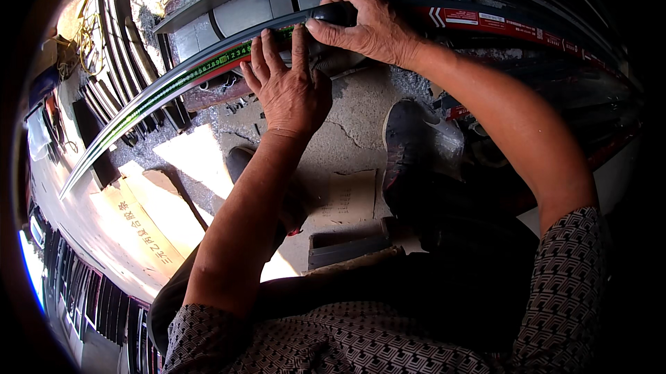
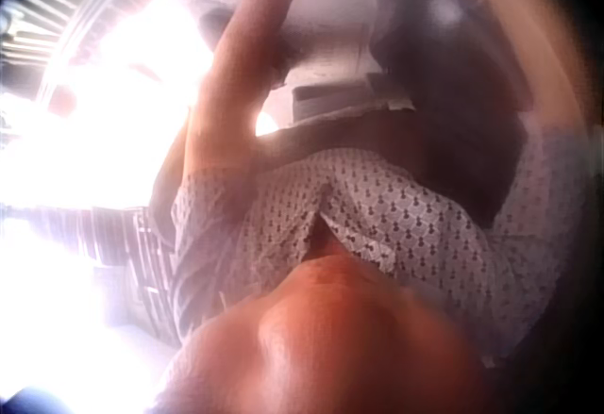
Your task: The person measures a long strip of red and black molding using a green tape measure and marks it with a white marker. They then position the strip on a miter saw and cut it. The person repeats this process with another strip of molding.
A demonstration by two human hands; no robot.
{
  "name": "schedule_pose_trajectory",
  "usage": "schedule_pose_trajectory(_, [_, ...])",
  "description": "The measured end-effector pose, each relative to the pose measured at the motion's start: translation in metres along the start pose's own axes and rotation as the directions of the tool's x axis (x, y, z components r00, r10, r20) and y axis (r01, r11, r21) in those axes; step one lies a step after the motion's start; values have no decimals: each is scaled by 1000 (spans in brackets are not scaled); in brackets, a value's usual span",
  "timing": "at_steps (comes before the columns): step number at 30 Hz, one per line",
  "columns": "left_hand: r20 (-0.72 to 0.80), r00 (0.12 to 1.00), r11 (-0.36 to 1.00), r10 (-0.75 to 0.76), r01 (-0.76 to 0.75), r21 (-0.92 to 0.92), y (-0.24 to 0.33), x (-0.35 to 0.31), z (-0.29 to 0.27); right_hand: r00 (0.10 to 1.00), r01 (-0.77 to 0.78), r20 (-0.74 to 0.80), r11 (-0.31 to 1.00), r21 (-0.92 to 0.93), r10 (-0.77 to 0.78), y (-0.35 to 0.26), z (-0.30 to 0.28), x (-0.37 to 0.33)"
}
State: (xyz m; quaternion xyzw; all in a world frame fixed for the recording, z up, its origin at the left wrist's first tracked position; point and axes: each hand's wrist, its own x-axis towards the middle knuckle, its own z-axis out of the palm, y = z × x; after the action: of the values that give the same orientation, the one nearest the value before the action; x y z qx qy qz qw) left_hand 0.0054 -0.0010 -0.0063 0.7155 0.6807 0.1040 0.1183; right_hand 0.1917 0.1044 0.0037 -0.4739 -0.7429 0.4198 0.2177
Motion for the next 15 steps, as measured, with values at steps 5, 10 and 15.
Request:
schedule_pose_trajectory(5, [-4, 1000, 1000, 0, 0, -11, 0, -1, 0, 1000, -20, 14, 1000, 19, 19, -3, 0, 0])
schedule_pose_trajectory(10, [-8, 1000, 1000, -3, 2, -31, 1, 0, 0, 1000, -9, 7, 1000, 15, 9, -1, 0, 0])
schedule_pose_trajectory(15, [-11, 1000, 999, -1, 0, -45, 1, -1, 1, 1000, -13, 11, 1000, 15, 13, -1, 0, 0])
